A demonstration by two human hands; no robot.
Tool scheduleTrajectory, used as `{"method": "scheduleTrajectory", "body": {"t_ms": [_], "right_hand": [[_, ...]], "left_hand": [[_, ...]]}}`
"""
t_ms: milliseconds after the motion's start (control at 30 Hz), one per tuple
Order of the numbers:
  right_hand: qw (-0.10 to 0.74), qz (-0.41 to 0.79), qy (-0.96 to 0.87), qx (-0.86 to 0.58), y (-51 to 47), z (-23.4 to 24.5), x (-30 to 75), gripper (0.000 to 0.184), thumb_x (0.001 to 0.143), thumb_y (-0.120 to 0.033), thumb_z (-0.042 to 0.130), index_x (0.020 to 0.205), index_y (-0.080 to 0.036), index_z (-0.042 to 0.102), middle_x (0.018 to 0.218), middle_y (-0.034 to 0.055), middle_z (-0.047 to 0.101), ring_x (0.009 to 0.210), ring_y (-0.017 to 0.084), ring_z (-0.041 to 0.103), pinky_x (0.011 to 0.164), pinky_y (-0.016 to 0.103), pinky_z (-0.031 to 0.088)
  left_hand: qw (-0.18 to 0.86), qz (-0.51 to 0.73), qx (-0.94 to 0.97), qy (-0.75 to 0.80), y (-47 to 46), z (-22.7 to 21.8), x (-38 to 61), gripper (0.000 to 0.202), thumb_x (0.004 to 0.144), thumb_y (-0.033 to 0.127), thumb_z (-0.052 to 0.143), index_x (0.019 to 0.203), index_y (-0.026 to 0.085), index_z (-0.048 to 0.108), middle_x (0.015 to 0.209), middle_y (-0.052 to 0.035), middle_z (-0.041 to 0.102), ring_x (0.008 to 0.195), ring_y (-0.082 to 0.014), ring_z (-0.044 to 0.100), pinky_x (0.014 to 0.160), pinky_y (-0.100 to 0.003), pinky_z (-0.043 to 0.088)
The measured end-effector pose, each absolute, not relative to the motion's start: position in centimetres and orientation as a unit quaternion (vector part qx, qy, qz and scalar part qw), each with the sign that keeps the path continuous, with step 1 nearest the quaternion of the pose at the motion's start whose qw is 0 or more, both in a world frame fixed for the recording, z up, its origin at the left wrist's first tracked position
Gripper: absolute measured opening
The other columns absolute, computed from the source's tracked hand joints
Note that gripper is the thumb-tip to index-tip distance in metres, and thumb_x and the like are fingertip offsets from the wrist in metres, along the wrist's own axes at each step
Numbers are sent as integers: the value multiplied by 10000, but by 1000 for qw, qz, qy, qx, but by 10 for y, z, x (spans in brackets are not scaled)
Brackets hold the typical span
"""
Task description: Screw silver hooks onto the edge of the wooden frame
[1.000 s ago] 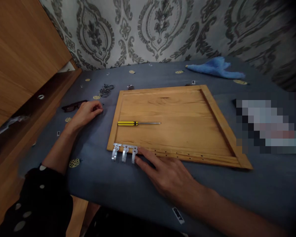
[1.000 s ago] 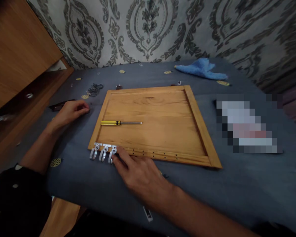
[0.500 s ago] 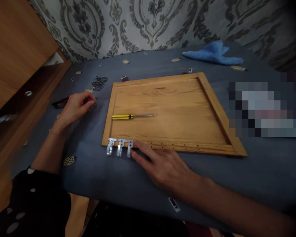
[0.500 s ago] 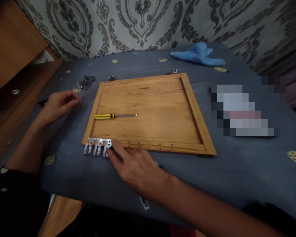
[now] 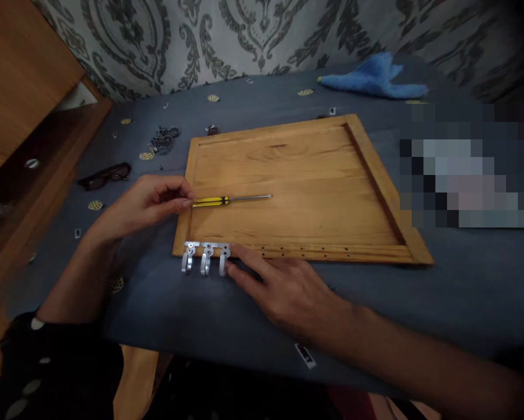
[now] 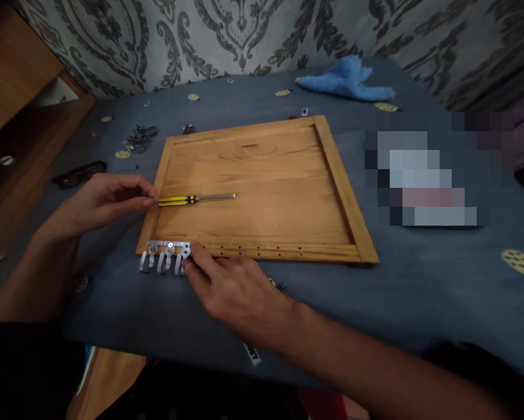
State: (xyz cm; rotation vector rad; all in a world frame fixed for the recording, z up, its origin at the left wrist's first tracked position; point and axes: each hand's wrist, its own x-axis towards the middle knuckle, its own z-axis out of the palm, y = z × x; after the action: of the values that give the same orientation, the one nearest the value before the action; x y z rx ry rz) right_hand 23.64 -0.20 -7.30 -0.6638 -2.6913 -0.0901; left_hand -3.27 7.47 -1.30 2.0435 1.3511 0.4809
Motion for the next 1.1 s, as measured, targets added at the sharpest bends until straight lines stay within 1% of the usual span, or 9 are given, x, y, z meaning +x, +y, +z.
{"method": "scheduleTrajectory", "body": {"t_ms": [67,167,333,433,700,800,900,1033,1100], "right_hand": [[190,-30,-953,-232,-1,-74,237,340,948,-49,391,1149,-120,656,1255,175,658,617,140,625,531,312,497],[192,-30,-953,-231,-1,-74,237,294,957,-72,437,1155,-118,650,1246,172,662,620,127,620,529,295,494],[175,-43,-956,-232,-1,-75,237,318,981,-88,394,1164,-130,650,1259,166,659,620,135,627,530,310,506],[172,-43,-956,-232,-1,-75,237,334,987,-85,377,1172,-130,650,1291,165,645,633,132,633,541,310,510],[191,-43,-952,-236,-1,-76,237,360,989,-76,351,1149,-130,669,1297,149,656,631,145,635,526,325,501],[188,-44,-953,-235,-1,-77,237,366,981,-76,351,1160,-132,666,1298,149,651,620,150,623,517,334,488],[193,-39,-952,-236,-1,-78,237,326,986,-96,384,1142,-133,668,1293,144,652,624,143,621,513,323,477],[199,-42,-951,-234,-1,-78,237,287,986,-115,436,1181,-119,648,1291,155,649,617,123,612,509,305,468],[202,-46,-950,-234,-1,-77,237,276,986,-117,444,1171,-118,649,1275,154,659,605,122,616,505,307,464]], "left_hand": [[330,184,779,501,70,-10,-26,238,834,412,630,844,179,673,767,-10,647,707,-130,567,638,-225,444],[346,180,783,484,63,-7,-16,214,846,390,625,842,183,681,761,-8,662,695,-127,581,631,-217,457],[372,150,799,448,56,-11,-3,191,869,359,611,845,191,698,734,0,680,643,-113,587,585,-201,452],[380,134,808,429,54,-15,0,186,896,347,590,865,197,695,729,9,681,631,-101,592,584,-188,451],[377,121,825,404,52,-19,7,174,929,306,559,876,188,674,711,22,651,590,-78,560,550,-170,414],[373,125,834,387,52,-21,8,160,936,289,559,894,192,680,730,27,659,611,-70,567,585,-165,426],[367,130,841,375,52,-22,10,156,942,268,554,897,187,679,752,26,669,648,-68,578,617,-161,430],[362,126,848,367,52,-23,11,150,939,244,556,880,167,669,726,30,656,632,-60,563,597,-155,408],[359,123,850,365,51,-23,11,148,939,244,558,880,163,666,721,34,648,628,-55,555,591,-150,400]]}}
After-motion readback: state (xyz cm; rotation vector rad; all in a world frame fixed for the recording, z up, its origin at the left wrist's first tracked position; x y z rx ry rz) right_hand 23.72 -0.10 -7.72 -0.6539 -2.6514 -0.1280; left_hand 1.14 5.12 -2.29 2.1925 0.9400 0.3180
